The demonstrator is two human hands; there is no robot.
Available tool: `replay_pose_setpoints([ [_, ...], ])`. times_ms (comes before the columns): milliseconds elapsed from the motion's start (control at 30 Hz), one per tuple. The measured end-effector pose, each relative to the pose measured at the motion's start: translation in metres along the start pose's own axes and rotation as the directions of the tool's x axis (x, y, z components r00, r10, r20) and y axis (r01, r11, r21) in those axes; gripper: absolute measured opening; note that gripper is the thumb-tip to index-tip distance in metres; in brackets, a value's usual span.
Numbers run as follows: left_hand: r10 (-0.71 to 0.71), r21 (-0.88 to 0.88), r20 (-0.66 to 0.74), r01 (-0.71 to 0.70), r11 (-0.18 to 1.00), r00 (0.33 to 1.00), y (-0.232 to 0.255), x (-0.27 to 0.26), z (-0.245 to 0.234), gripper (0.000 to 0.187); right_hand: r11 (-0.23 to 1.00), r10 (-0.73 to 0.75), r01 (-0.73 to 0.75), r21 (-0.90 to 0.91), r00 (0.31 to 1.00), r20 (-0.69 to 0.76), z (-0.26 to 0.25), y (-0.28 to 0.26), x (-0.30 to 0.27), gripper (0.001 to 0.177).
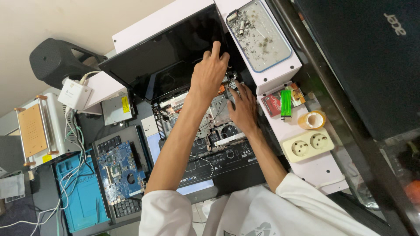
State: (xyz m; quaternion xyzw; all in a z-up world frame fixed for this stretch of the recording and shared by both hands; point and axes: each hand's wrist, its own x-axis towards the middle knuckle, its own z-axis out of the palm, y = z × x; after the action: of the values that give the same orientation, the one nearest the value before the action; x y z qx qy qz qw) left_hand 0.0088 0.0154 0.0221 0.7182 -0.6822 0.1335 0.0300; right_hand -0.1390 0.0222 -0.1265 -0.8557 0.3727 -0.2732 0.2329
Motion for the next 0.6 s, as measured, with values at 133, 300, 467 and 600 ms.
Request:
replay_pose_setpoints([
  [133,-0.025,-0.033,0.002,0.025,0.999,1.0,-0.006,-0.007,-0.008,0.016,1.0,0.003,-0.003,0.023,1.0,0.007,0.004,0.003,-0.002,0.048],
  [300,-0.143,-0.181,-0.062,0.13,0.975,0.988,-0.024,-0.039,-0.025,0.022,0.981,0.047,-0.03,0.193,0.995,-0.088,0.014,0.012,-0.002,0.056],
  [467,-0.295,-0.442,-0.07,0.235,0.866,0.953,-0.034,-0.09,-0.035,0.018,0.947,0.056,-0.005,0.321,0.987,-0.15,0.02,0.016,-0.004,0.048],
  [600,-0.409,-0.57,0.075,0.376,0.731,0.909,-0.033,-0.127,-0.031,0.018,0.938,0.0,0.036,0.344,0.995,-0.102,0.014,0.013,-0.008,0.022],
])
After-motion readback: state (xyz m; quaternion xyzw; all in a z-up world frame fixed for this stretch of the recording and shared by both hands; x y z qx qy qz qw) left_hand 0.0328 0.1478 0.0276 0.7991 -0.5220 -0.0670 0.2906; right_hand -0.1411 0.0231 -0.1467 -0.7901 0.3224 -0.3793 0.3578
